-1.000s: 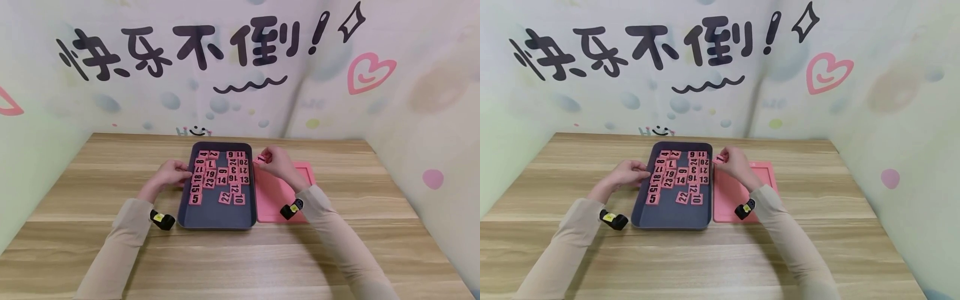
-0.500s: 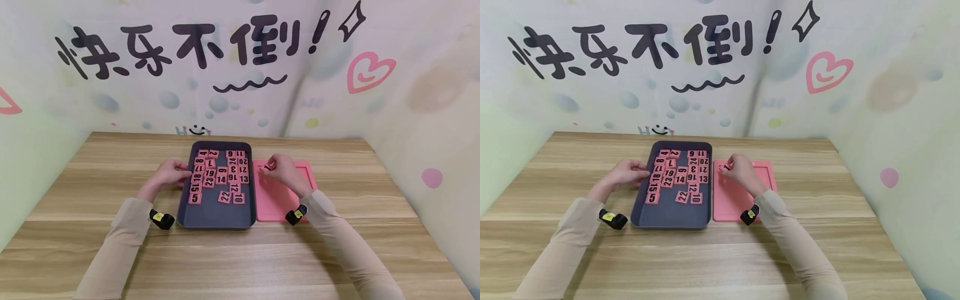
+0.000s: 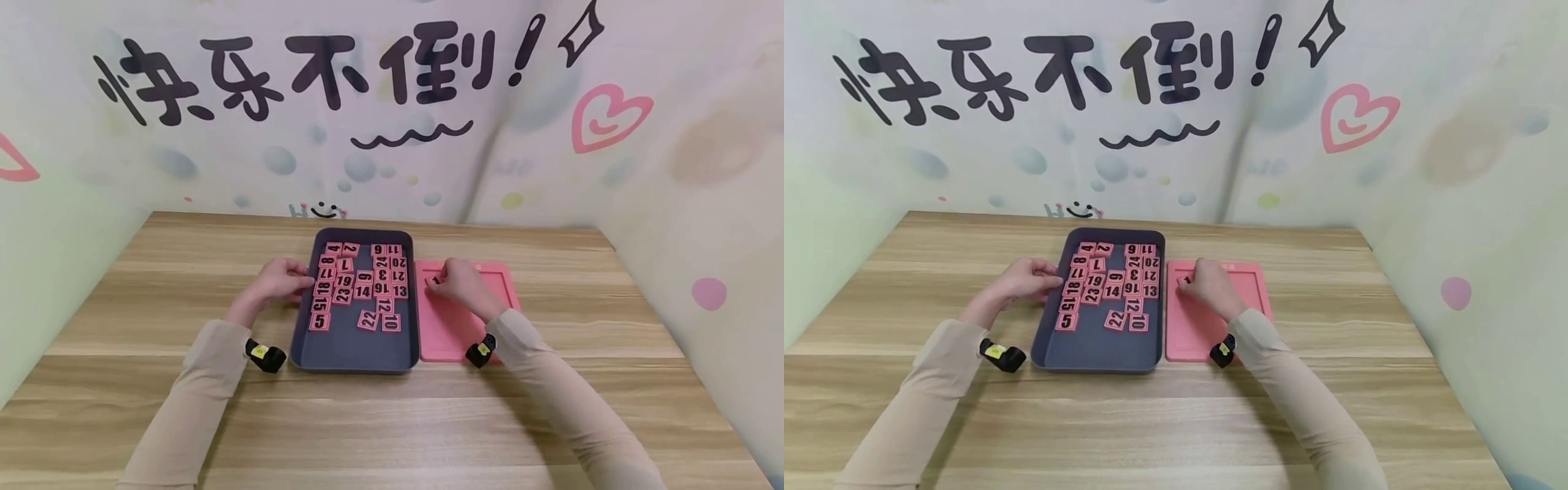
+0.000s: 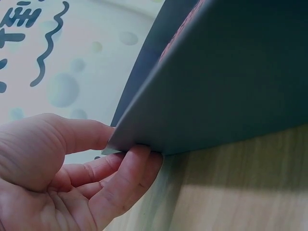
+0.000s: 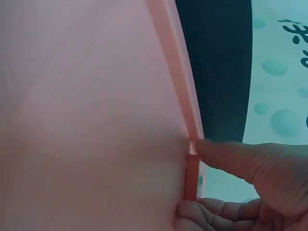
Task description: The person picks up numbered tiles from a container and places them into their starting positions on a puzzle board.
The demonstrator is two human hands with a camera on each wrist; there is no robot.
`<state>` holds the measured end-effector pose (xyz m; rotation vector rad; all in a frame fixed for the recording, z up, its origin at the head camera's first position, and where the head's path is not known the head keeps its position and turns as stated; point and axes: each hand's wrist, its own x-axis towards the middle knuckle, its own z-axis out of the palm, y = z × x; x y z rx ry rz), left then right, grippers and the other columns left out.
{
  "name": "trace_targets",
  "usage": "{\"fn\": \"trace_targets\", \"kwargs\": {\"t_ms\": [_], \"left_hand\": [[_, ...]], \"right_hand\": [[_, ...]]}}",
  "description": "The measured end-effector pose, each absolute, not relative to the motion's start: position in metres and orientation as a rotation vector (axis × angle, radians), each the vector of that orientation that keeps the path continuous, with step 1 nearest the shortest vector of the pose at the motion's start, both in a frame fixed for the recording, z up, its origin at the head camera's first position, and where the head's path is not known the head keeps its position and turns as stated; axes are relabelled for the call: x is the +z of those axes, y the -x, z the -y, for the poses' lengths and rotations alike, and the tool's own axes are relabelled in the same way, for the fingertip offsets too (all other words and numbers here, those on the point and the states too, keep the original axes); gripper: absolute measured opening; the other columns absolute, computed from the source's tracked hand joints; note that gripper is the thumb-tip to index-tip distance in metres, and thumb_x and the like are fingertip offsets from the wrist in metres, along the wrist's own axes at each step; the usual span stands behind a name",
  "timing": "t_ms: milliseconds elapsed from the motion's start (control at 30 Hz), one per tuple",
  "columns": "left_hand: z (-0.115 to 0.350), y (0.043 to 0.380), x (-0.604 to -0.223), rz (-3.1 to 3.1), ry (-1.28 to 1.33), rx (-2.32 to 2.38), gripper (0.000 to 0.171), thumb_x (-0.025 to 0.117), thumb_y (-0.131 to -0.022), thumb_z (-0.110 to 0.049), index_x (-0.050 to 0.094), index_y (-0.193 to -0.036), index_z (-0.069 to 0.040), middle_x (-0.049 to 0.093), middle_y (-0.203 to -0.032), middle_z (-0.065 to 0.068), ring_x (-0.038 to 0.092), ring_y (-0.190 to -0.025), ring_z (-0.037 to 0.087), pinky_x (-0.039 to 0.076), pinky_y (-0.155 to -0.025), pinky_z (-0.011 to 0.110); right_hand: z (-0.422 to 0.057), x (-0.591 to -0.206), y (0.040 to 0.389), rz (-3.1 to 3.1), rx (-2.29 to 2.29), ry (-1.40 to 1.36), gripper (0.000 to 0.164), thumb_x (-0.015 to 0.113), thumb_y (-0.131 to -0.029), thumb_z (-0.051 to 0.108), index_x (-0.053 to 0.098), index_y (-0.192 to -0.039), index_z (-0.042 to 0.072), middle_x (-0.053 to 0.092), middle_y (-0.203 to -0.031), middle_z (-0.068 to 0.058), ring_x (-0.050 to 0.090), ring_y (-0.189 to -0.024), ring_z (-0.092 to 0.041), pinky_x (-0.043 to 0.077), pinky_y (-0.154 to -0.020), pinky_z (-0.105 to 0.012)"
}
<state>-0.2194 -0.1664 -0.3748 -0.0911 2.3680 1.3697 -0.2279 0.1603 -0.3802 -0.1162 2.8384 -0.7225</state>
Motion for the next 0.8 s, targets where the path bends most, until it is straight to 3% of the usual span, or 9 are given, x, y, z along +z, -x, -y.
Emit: {"fn": "trace_targets", "kwargs": {"t_ms": [100,367,500,800], "left_hand": [[0.166,0.219,-0.374,-2.367,0.099,1.370,0.032,0.056,-0.093,-0.008,0.052,-0.120,0.010,0.059,-0.101,0.019,0.061,-0.078,0.016,0.057,-0.070,0.027],[0.166,0.220,-0.375,-2.366,0.087,1.378,0.033,0.056,-0.093,-0.007,0.052,-0.120,0.011,0.060,-0.102,0.021,0.061,-0.077,0.015,0.058,-0.070,0.028],[0.166,0.220,-0.376,-2.358,0.080,1.389,0.033,0.056,-0.093,-0.007,0.052,-0.120,0.012,0.060,-0.102,0.021,0.061,-0.076,0.015,0.058,-0.071,0.028],[0.166,0.220,-0.376,-2.370,0.087,1.371,0.033,0.056,-0.094,-0.008,0.052,-0.120,0.011,0.060,-0.103,0.021,0.061,-0.079,0.016,0.058,-0.071,0.028]], "right_hand": [[-0.162,-0.379,0.230,-2.837,-0.696,0.149,0.038,0.077,-0.078,0.021,0.048,-0.060,0.005,0.035,-0.052,0.002,0.037,-0.050,-0.012,0.028,-0.047,-0.022],[-0.166,-0.375,0.237,-2.797,-0.686,0.173,0.014,0.073,-0.080,0.008,0.067,-0.071,0.000,0.056,-0.061,-0.006,0.053,-0.057,-0.017,0.045,-0.050,-0.022],[-0.167,-0.376,0.240,-2.767,-0.711,0.150,0.014,0.070,-0.084,0.009,0.069,-0.073,0.000,0.060,-0.062,-0.009,0.056,-0.055,-0.017,0.049,-0.050,-0.023],[-0.168,-0.375,0.244,-2.747,-0.720,0.217,0.024,0.068,-0.085,0.008,0.064,-0.063,0.000,0.055,-0.055,-0.008,0.055,-0.050,-0.018,0.046,-0.046,-0.023]]}}
